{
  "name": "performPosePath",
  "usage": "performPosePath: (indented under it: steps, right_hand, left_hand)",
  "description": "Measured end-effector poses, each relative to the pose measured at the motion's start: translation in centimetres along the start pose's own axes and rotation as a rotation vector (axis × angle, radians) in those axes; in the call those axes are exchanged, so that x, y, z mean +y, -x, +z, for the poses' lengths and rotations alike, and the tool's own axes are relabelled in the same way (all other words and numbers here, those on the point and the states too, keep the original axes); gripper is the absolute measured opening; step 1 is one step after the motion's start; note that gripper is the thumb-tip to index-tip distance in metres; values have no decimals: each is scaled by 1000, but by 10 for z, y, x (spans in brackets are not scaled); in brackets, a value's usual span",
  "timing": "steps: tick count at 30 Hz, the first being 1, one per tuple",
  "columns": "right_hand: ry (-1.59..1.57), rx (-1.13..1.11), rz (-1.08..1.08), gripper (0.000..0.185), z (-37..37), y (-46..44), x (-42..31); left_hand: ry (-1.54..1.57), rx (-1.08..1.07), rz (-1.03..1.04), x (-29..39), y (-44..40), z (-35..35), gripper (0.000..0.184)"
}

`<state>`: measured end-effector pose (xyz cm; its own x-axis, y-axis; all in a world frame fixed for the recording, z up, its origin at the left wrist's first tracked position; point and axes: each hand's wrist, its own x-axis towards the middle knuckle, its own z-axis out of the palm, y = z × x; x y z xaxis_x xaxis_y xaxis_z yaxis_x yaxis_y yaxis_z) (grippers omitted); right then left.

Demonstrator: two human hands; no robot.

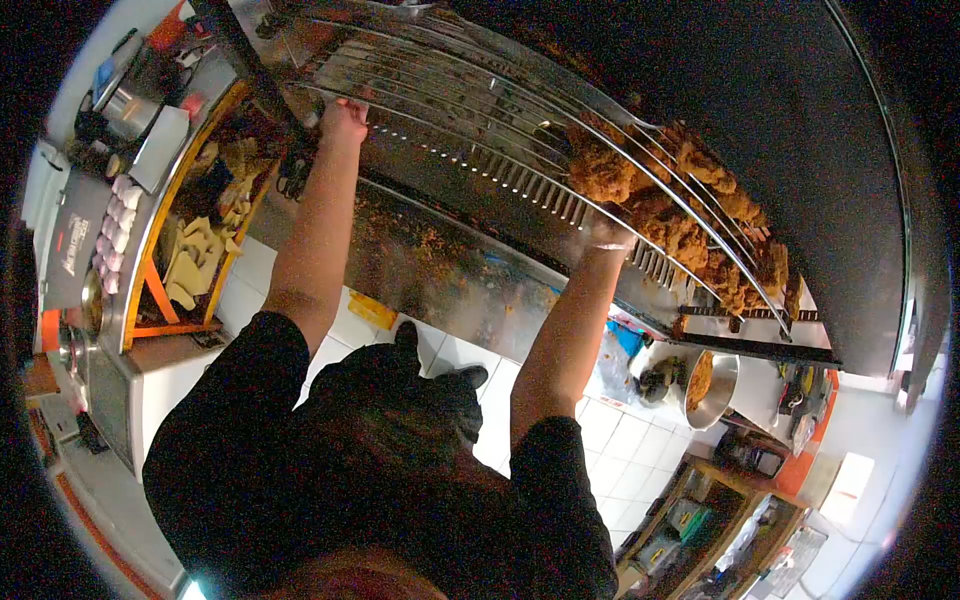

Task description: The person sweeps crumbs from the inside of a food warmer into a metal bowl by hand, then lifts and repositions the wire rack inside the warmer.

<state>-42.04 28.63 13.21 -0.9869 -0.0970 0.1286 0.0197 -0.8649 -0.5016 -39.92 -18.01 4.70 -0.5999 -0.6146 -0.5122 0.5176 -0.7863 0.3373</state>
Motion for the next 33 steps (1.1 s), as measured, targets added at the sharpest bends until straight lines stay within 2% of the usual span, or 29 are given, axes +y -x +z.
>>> performPosePath:
  steps: [2, 4, 9, 19, 20, 21, 23, 29, 31, 33]
  right_hand:
    - [-7, -71, 30, 56, -2, 1, -2]
    - [-44, -19, 37, 50, 9, 7, -1]
    - [-61, 65, 11, 49, 9, 6, -2]
    - [-98, 157, -33, 47, 5, 2, -3]
    - [-103, 164, -35, 47, 5, 3, -3]
    - [-105, 168, -39, 47, 5, 2, -4]
    - [-105, 176, -35, 47, 4, 3, -5]
    - [-103, 217, -47, 45, -3, -1, -4]
    - [-90, 230, -53, 45, -8, -2, -3]
    - [-111, 219, -52, 45, -6, 3, -2]
  left_hand:
    - [-124, 99, 68, 7, 39, 19, 21]
    - [-77, 91, 49, 6, 33, 15, 19]
    - [-66, 53, 5, 6, 14, 6, 11]
    - [-65, 144, 46, 8, 61, 33, 22]
    - [-198, 100, 44, 8, 40, 22, 30]
    - [-202, 96, 39, 8, 38, 22, 30]
    - [-73, 90, 72, 8, 34, 20, 35]
    - [-170, 73, 66, 7, 33, 22, 32]
    - [-174, 73, 42, 13, -11, 5, 32]
    - [-184, 73, 22, 12, -12, 6, 31]
